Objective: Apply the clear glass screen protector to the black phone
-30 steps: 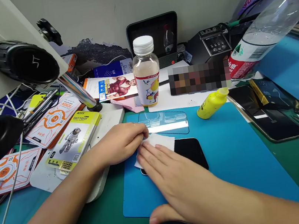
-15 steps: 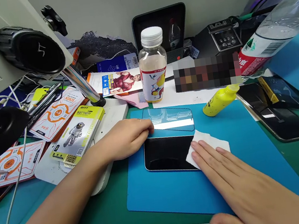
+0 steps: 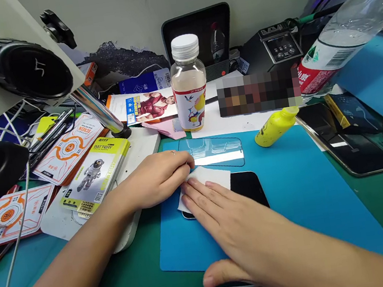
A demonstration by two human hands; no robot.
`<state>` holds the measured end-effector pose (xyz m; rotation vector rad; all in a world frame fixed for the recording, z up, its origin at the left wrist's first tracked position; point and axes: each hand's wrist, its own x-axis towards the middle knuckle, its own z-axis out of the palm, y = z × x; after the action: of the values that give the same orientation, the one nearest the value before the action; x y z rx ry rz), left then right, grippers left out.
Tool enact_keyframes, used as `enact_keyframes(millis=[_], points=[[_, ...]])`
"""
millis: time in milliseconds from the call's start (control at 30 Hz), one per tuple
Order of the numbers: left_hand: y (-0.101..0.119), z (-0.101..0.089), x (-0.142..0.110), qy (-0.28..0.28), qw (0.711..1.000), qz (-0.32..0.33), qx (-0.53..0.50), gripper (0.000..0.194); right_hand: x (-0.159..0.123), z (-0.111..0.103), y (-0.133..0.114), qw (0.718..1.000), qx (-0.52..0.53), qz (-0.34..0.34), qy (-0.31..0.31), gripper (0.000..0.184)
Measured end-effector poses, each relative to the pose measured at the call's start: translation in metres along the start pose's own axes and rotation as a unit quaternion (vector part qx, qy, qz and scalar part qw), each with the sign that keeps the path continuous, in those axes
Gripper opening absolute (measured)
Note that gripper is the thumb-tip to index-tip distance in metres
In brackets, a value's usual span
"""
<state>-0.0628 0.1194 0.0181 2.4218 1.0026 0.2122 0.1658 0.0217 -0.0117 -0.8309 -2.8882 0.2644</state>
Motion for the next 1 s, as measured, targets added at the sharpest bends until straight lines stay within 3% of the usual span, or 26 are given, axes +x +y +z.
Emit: enact_keyframes(millis=[133, 333, 500, 733, 833, 1000], points=[[-0.001, -0.001, 0.000, 0.002, 1.000, 0.003, 0.000, 0.030, -0.019, -0.014, 0.021, 0.999, 0.036, 0.004, -0.037, 0.108], [-0.002, 0.000, 0.000, -0.010, 1.000, -0.003, 0.002, 0.031, -0.050, -0.017, 0.023, 0.998, -0.020, 0.054, 0.004, 0.105], [-0.001, 0.001, 0.000, -0.009, 1.000, -0.001, 0.002, 0.033, -0.036, -0.016, 0.011, 0.997, -0.045, 0.059, -0.004, 0.111], [0.000, -0.001, -0.001, -0.008, 1.000, -0.008, 0.003, 0.035, 0.004, -0.006, -0.006, 0.999, 0.022, 0.019, -0.040, 0.120], [-0.002, 0.000, -0.001, -0.009, 1.000, -0.007, 0.003, 0.034, -0.002, -0.007, -0.007, 0.998, 0.039, 0.014, -0.050, 0.116], [-0.003, 0.000, 0.000, -0.003, 1.000, -0.015, 0.018, 0.034, -0.039, -0.017, 0.000, 0.999, 0.023, 0.022, -0.027, 0.110]])
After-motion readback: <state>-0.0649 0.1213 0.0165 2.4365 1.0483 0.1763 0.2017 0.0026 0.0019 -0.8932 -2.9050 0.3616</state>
